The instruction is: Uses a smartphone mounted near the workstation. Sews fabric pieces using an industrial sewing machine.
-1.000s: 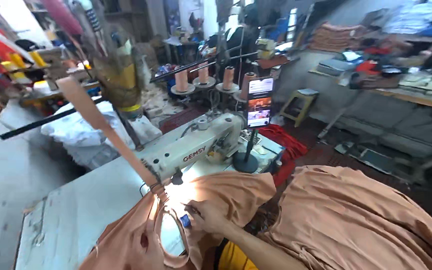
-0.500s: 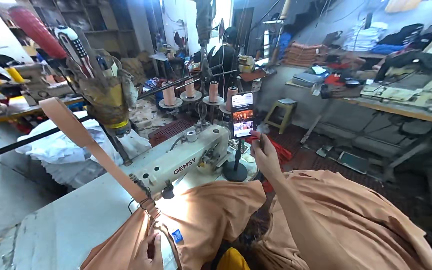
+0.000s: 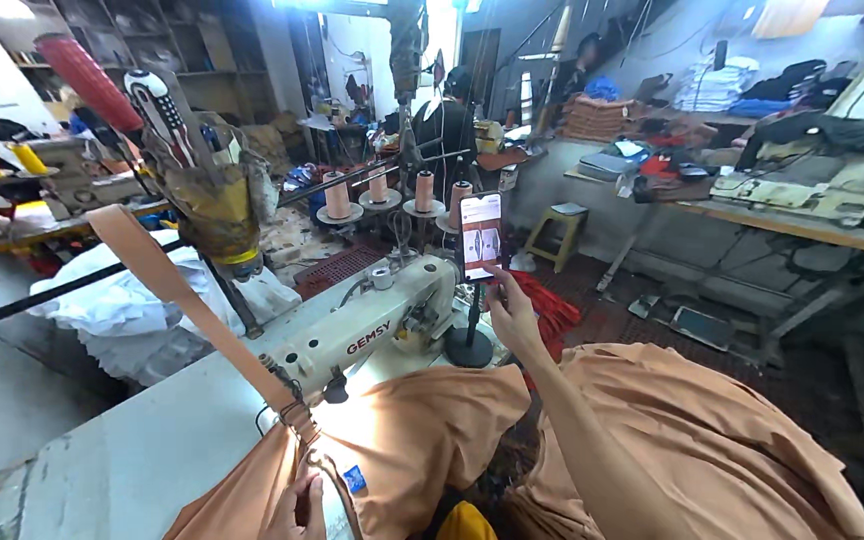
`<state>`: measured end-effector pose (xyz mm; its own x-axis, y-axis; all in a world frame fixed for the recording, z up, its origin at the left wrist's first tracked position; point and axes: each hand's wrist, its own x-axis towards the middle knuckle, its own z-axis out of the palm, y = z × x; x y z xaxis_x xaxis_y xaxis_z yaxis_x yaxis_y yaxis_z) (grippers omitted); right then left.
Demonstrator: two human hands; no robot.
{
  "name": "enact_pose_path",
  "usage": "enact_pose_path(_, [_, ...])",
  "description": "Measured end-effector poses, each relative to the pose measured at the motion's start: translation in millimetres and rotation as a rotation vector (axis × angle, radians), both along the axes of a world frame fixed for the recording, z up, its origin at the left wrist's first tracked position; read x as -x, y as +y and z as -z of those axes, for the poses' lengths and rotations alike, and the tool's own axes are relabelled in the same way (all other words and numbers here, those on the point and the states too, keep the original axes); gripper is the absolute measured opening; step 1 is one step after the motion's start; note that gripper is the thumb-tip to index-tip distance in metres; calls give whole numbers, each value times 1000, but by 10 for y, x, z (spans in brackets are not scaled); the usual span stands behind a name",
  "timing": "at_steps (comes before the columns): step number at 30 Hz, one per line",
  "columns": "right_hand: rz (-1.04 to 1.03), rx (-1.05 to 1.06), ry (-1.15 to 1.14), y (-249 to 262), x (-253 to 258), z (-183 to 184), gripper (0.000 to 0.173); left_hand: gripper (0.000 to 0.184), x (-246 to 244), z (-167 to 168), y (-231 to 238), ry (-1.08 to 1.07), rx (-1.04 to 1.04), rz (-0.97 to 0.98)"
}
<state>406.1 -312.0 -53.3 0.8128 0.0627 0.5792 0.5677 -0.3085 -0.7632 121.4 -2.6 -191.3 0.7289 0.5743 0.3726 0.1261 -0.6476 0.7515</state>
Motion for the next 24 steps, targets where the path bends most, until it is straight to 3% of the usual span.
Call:
enact_pose_path(9, [-19,20,11,-9,-60,17,42,32,-53,117,105,0,26,34])
enact_pose_path(16, [-1,41,-14,-16,-78,-39,41,29,-15,-27,-25,-18,9,2])
enact_pose_path(21, [8,28,-40,-1,-56,-29,53,27,-4,-29,-35,-40,7,-5])
enact_pose_path(24, [-4,34,-78,22,-4,30,49,26,1,-56,-57,-30,0,-8])
